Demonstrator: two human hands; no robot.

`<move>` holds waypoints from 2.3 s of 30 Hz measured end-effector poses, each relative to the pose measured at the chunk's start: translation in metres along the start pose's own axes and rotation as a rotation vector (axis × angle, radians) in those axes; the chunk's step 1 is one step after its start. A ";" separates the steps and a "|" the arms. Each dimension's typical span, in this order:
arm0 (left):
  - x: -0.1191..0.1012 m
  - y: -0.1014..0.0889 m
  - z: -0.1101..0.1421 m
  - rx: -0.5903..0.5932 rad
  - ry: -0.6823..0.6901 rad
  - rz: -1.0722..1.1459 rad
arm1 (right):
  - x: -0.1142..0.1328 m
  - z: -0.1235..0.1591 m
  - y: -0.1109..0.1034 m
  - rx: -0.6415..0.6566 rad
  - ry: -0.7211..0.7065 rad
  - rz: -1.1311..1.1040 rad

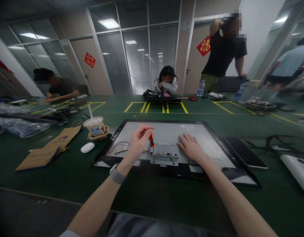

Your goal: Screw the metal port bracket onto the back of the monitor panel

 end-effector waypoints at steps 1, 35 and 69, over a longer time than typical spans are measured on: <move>0.001 0.000 0.000 0.004 -0.013 0.007 | 0.000 0.000 0.000 -0.003 0.000 -0.002; 0.008 -0.002 0.001 -0.019 0.043 -0.030 | 0.002 0.000 -0.004 0.000 -0.006 0.008; 0.003 -0.003 0.000 -0.056 0.089 -0.062 | 0.000 0.000 -0.001 0.000 -0.012 -0.012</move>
Point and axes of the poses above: each hand's wrist, its own z-axis away from the middle knuckle, its own y-axis out of the palm, x = y × z, the point moved 4 cm from there along -z, towards the middle knuckle, and after that the axes turned 12 degrees about -x, right-handed, at the moved point
